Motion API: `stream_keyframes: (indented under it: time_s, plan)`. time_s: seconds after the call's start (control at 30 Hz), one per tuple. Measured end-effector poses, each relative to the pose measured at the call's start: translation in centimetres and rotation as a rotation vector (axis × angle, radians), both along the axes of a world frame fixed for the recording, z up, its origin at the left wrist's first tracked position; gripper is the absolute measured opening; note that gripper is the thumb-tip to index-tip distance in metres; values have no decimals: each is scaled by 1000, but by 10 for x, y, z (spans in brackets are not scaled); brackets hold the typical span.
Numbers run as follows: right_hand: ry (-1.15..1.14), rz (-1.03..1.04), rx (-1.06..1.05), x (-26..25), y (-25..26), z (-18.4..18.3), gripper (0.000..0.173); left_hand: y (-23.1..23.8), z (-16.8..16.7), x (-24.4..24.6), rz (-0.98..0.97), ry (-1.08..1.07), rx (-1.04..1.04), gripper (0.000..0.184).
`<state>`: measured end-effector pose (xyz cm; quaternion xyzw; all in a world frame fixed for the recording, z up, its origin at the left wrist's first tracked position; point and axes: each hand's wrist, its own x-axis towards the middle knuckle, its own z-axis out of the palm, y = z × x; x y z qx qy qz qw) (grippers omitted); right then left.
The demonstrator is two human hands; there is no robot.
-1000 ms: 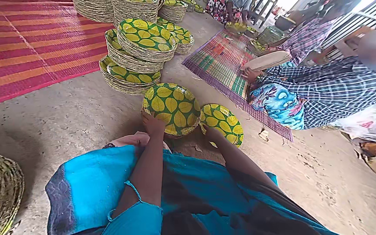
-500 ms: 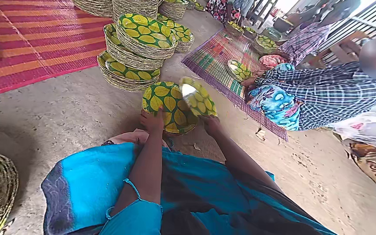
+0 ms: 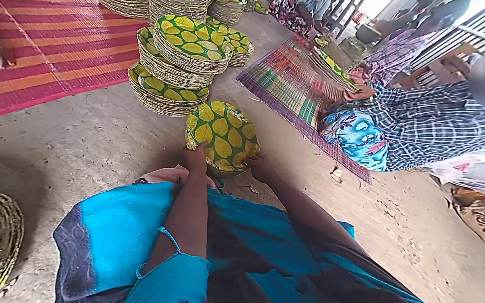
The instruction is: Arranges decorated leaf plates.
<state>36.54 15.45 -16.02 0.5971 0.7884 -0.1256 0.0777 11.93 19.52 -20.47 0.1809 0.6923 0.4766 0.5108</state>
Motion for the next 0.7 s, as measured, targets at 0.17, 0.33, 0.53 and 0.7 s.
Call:
stream_keyframes:
  time_s: [0.17, 0.33, 0.53, 0.7]
  plan:
    - [-40, -19, -13, -1, 1, -3, 51, 0, -4, 3, 11, -88, 170, 76]
    - [-71, -28, -19, -5, -1, -4, 52, -1, 4, 7, 38, -232, 281, 85]
    - [-130, -55, -7, -7, -1, -2, 54, -5, -1, 12, -4, -115, 129, 77]
    - [-120, -35, 14, -4, 0, -8, 52, -5, 1, 12, -14, -163, 180, 72]
